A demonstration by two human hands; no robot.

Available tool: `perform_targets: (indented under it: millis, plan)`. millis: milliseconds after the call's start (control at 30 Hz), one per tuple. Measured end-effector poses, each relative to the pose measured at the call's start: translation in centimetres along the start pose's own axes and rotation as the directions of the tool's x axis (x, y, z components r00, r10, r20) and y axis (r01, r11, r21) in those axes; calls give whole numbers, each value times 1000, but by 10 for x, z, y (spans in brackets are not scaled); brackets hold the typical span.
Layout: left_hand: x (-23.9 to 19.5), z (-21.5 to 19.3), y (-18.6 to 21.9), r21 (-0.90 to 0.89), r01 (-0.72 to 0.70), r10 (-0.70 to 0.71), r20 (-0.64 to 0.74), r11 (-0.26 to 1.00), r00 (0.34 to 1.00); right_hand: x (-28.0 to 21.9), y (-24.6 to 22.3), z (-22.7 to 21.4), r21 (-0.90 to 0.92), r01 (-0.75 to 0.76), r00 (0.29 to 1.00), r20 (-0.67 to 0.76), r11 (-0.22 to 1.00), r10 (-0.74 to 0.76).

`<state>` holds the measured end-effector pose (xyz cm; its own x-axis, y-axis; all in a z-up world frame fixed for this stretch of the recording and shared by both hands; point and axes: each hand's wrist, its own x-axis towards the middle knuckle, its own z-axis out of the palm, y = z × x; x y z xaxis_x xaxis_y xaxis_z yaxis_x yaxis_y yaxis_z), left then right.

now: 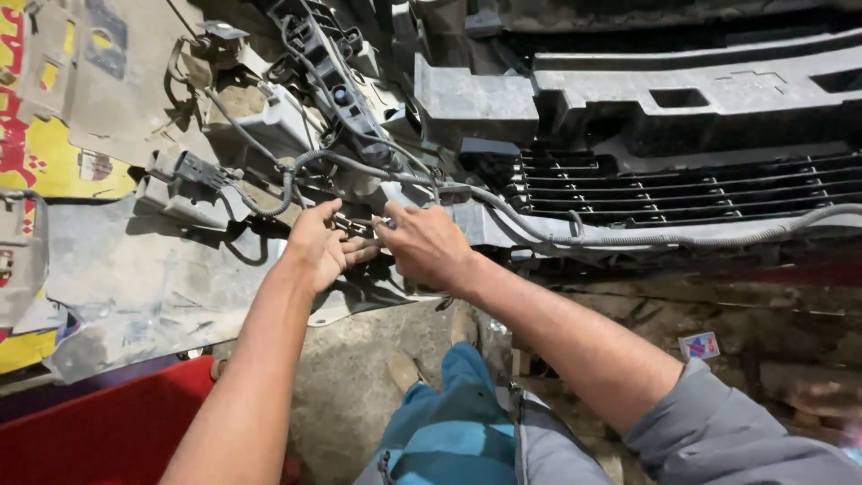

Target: The person works on the front wiring harness of a vehicle, using a screwdriver to manipulate connectors and a blowtorch to heat a specific section of the wiring. The task involves repeated adjustments and heating of the electrical components.

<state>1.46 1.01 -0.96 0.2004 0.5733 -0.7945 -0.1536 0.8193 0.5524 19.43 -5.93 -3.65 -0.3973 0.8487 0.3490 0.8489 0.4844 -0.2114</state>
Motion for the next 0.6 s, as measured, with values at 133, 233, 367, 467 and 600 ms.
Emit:
perform_targets:
  millis: [133,233,367,467,600]
  plan:
    - [-3,5,5,-26,43,-42,13,999,999,3,8,-6,90,-44,999,23,995,42]
    - [-14,14,7,-59,39,-37,38,998,999,2,9,-8,86,-66,997,32,994,63]
    - [-6,13,4,-125,43,-42,10,991,999,5,9,-4,90,-89,994,68,992,83]
    - [8,9,3,-136,60,-60,1,989,998,10,9,-6,85,-109,991,92,990,101]
    - [33,-9,-16,-40,9,-10,-34,999,999,14,7,-5,119,-173,980,121,978,159]
